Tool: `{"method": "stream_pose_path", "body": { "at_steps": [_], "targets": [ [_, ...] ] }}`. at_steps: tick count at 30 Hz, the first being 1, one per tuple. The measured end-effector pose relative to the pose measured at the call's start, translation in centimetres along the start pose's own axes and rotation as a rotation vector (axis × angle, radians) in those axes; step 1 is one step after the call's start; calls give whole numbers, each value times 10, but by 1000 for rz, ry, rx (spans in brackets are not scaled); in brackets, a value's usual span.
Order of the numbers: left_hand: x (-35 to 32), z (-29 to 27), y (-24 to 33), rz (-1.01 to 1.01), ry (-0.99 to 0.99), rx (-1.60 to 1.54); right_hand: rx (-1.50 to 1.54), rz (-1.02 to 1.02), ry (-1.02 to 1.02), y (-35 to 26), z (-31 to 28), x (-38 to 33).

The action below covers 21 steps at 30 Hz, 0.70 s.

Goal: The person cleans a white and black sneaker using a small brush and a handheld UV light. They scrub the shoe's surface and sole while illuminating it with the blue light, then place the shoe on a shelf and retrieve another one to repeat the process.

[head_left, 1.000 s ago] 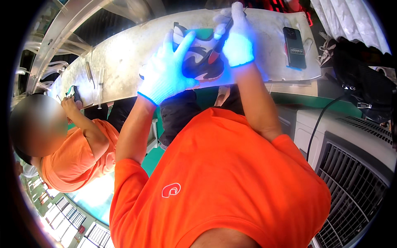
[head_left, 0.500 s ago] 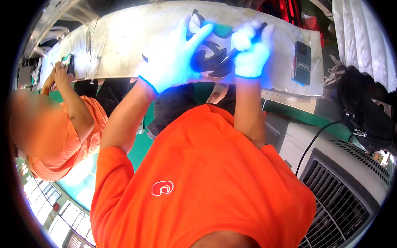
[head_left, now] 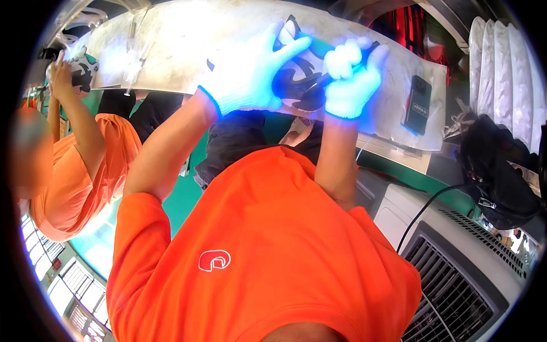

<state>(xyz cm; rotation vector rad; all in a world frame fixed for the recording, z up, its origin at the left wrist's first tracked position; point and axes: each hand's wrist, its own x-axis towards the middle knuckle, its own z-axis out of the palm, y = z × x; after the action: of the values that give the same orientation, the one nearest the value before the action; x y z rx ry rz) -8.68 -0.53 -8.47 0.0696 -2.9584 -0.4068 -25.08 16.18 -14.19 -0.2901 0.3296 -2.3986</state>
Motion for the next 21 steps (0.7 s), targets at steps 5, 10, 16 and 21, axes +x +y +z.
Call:
{"method": "stream_pose_path", "body": {
  "at_steps": [5,10,16,21],
  "targets": [
    [3,-4,3,-17,-28,12,-356,-149,358,15,26,2],
    [13,-10,6,-45,-154,33,186,64,-241,5,-9,10],
    [5,-1,17,-42,-91,165,-353,-187,352,16,24,0],
    [4,12,30,-93,10,142,-193,-100,214,9,9,-6]
  ]
}}
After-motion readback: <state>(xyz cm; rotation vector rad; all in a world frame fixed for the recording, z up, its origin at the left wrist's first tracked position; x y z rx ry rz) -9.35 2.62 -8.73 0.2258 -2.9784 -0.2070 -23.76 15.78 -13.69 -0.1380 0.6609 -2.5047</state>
